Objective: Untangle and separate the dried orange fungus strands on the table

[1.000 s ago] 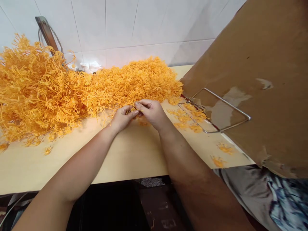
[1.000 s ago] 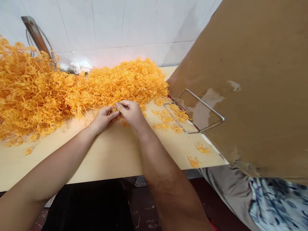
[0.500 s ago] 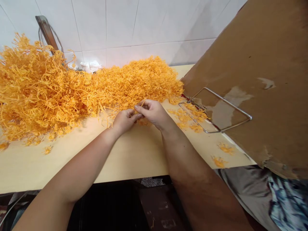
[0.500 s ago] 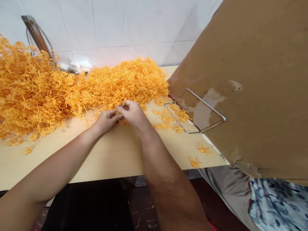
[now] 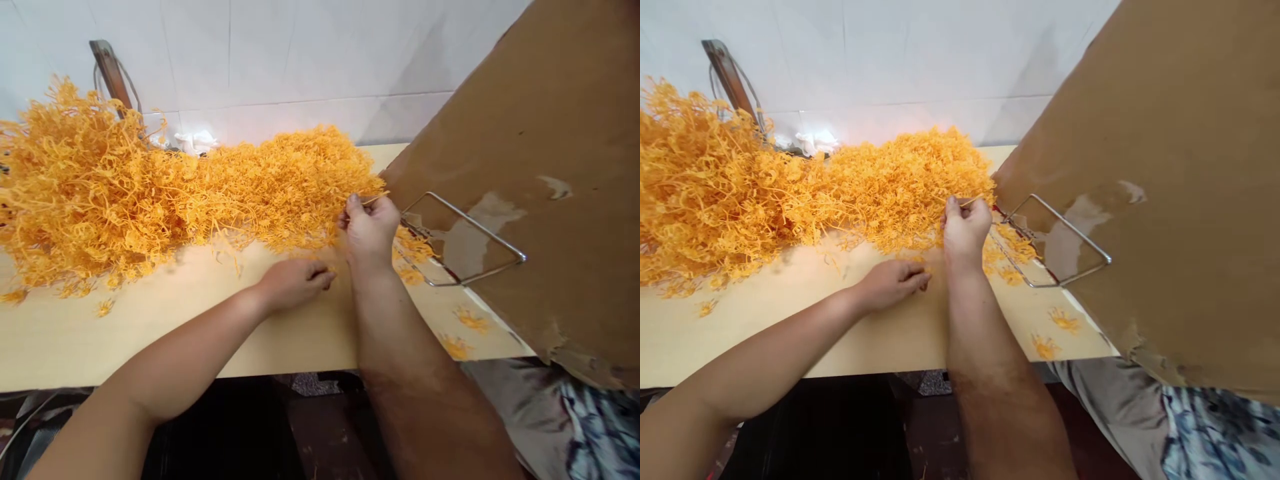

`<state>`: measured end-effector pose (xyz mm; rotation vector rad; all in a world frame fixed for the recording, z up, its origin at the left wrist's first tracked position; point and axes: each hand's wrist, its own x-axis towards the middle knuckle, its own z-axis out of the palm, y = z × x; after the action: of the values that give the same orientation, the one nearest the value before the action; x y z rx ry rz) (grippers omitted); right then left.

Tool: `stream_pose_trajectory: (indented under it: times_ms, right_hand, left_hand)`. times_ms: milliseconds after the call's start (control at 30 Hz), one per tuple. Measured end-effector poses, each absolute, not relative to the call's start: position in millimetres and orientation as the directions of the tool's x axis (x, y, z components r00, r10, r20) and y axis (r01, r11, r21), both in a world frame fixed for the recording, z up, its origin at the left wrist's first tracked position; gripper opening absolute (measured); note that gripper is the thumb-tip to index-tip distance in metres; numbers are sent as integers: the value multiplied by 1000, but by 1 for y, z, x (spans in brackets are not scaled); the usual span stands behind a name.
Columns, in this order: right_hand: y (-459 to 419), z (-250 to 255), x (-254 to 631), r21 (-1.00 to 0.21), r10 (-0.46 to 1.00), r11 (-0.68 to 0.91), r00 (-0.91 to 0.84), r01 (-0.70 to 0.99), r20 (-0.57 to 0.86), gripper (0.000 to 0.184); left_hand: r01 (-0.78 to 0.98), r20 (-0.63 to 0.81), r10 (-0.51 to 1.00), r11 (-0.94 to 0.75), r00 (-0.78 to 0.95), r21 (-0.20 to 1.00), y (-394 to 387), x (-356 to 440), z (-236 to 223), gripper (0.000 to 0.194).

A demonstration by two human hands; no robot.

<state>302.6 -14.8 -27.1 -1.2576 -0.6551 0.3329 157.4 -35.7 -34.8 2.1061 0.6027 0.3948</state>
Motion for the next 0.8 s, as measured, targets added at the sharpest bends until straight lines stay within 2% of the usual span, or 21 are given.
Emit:
stream_pose_trajectory:
  times_ms: [100,200,433,567,667,800]
  right_hand:
    - [-23,-16,290,-936,586,348,767,52,261,18]
    - [-31,-10,285,-912,533,408,800,42,276,20]
    - [-36,-7,279,-847,463,517,794,119,394,18]
    - [-41,-5,269,-847,438,507,798,161,414,18]
    - [-43,-3,267,-840,420,518,809,159,412,22]
    - [-40,-3,280,-855,384,500,851,135,359,27]
  left_hand:
    - [334,39,781,-311,624,890,-30,165,-38,31]
    - [369,-11,864,-204,504,907,-19,169,-39,55]
    - [495,110,843,-410,526,766,-6,178,-29,36]
    - [538,215,750,-613,625,579,1,184,-15,42]
    - [575,210,703,-688,679,443,-3,184,0,30]
    - [514,108,576,-787,811,342,-40,156,29,28]
